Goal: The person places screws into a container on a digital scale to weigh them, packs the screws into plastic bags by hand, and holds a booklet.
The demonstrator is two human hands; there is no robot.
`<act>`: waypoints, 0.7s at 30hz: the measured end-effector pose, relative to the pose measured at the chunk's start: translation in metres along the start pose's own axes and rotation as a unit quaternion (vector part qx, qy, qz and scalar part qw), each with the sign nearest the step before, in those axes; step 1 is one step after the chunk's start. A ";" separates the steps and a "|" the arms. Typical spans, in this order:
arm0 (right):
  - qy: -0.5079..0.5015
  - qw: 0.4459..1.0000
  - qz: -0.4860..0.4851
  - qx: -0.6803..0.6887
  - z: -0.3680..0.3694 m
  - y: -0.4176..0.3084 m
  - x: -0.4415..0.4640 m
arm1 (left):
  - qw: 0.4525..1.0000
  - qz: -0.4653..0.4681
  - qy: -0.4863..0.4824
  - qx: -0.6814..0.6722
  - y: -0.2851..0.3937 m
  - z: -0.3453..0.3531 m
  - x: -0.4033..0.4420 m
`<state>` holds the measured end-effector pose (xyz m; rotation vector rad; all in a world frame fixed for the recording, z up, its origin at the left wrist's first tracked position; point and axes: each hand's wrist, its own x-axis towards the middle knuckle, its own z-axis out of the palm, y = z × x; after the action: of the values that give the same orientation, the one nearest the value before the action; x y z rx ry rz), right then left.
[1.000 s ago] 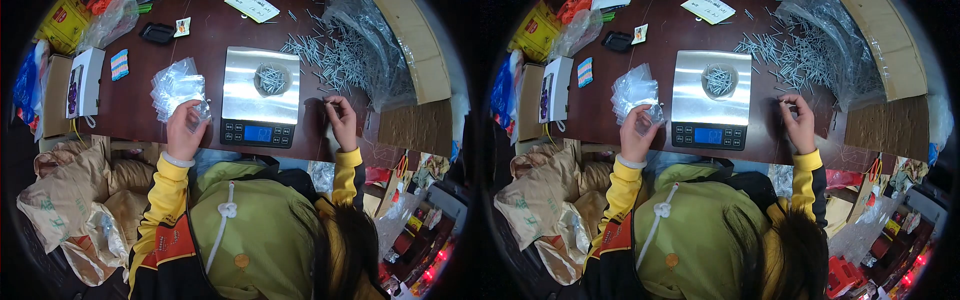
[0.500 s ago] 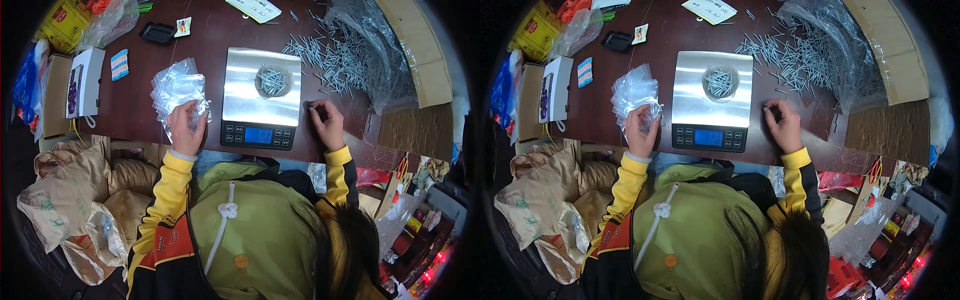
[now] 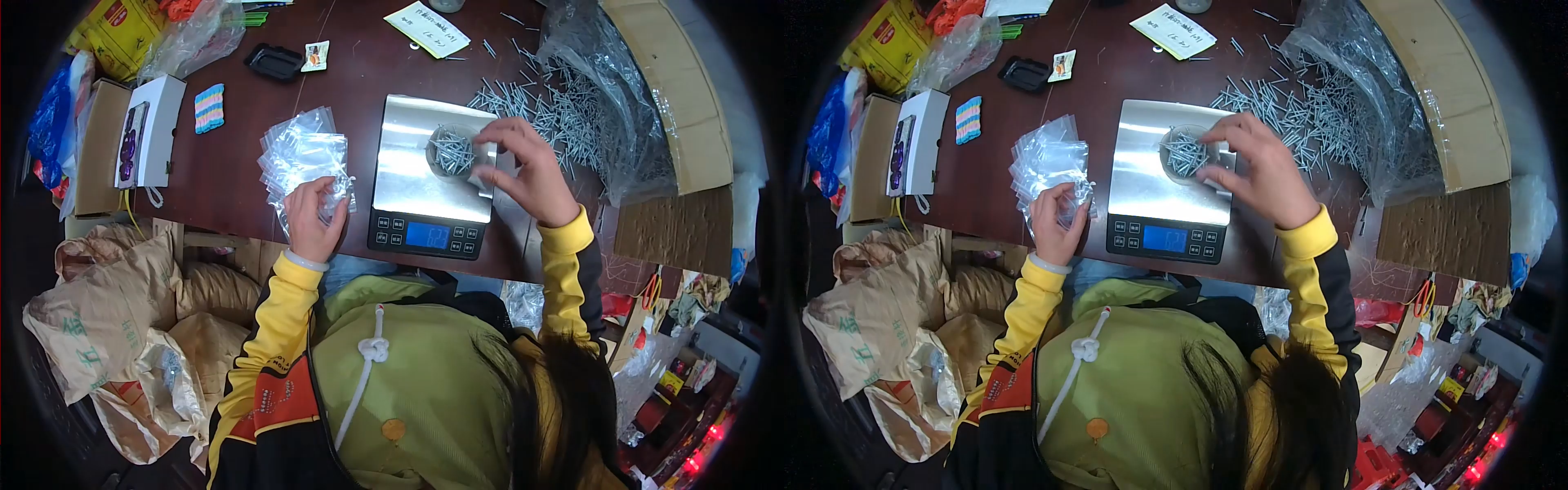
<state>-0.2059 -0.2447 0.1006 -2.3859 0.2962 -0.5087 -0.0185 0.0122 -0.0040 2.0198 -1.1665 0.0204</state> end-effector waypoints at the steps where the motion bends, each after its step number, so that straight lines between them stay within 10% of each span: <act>1: -0.017 0.999 -0.008 -0.042 -0.002 0.001 -0.002 | 1.000 -0.001 0.000 -0.002 0.000 0.000 0.000; 8: 0.016 0.986 -0.077 -0.146 0.027 -0.017 -0.008 | 1.000 -0.001 0.001 -0.001 0.001 -0.001 0.000; 21: 0.127 0.983 0.087 -0.102 0.018 0.003 -0.036 | 0.994 -0.030 -0.003 -0.101 0.008 -0.005 -0.001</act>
<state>-0.2311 -0.2243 0.0764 -2.4603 0.6946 -0.7308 -0.0230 0.0146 0.0040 1.8750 -1.0669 -0.1286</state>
